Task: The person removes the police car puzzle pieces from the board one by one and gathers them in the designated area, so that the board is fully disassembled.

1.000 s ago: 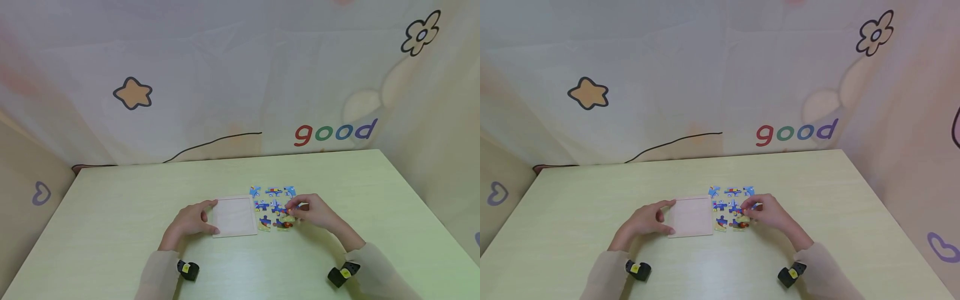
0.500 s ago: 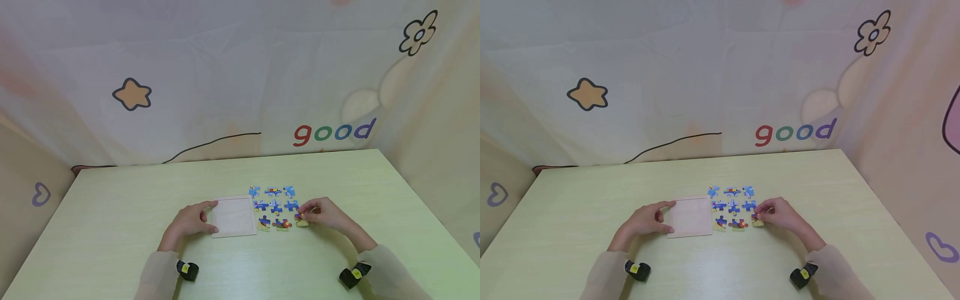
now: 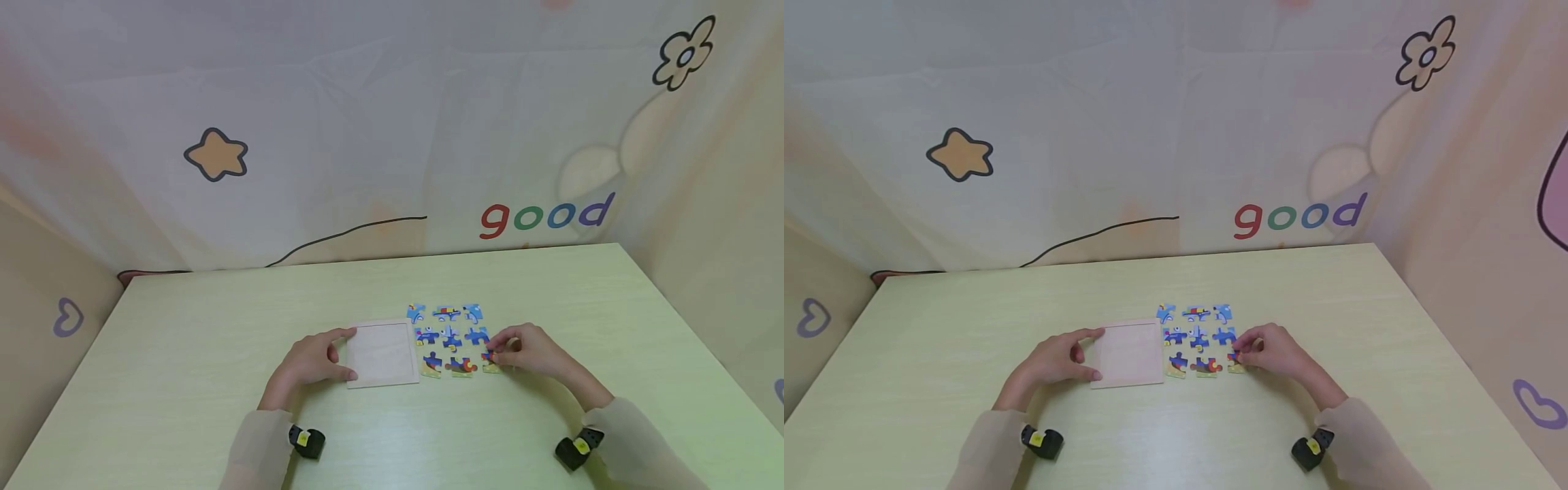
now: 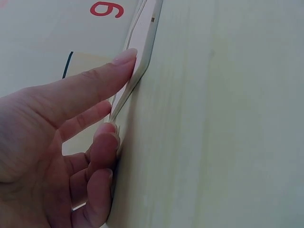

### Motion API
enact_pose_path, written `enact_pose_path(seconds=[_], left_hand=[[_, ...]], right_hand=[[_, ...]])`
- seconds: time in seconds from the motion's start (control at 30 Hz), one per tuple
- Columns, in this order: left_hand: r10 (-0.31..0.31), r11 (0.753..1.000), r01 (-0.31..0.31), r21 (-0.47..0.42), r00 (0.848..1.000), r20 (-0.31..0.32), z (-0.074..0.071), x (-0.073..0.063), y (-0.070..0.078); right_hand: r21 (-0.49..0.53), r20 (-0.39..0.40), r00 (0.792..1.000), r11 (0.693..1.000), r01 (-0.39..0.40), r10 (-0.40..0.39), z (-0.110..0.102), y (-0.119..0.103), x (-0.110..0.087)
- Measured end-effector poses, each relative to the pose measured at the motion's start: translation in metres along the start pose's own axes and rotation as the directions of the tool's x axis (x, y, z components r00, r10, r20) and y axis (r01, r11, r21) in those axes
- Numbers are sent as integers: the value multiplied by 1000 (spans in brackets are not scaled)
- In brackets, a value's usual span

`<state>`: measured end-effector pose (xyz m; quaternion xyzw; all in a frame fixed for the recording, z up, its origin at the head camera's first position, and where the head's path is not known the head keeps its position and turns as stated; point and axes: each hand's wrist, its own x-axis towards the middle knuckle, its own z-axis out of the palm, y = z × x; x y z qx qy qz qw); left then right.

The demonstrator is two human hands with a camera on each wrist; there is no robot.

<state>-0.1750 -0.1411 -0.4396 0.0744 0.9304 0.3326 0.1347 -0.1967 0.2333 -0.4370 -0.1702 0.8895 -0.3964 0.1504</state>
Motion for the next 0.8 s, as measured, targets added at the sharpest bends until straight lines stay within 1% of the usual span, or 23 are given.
enact_pose_path(seconds=[0.2,0.3,0.4,0.47,0.57,0.7,0.8], left_hand=[[-13,1000,13,4,1000,2,0,1,1],[-21,1000,21,2,1000,6,0,1,1],[-16,1000,16,-15,1000,15,1,1,1],[-1,999,1,-35,1000,18,1,-1,-1],[44,995,-41,-91,999,25,0,-4,-5],[101,980,-94,-178,994,31,-2,-10,-12],[119,966,-107,-234,992,39,-3,-15,-17]], right_hand=[[5,18,999,1000,29,-29,0,2,0],[7,22,999,999,32,-32,0,2,0],[11,21,999,999,31,-31,0,2,0],[19,20,999,999,30,-30,1,2,-1],[32,22,999,999,25,-26,0,0,-2],[45,18,1000,999,7,-8,-2,-3,-6],[42,7,1000,999,2,-2,-6,-5,-10]])
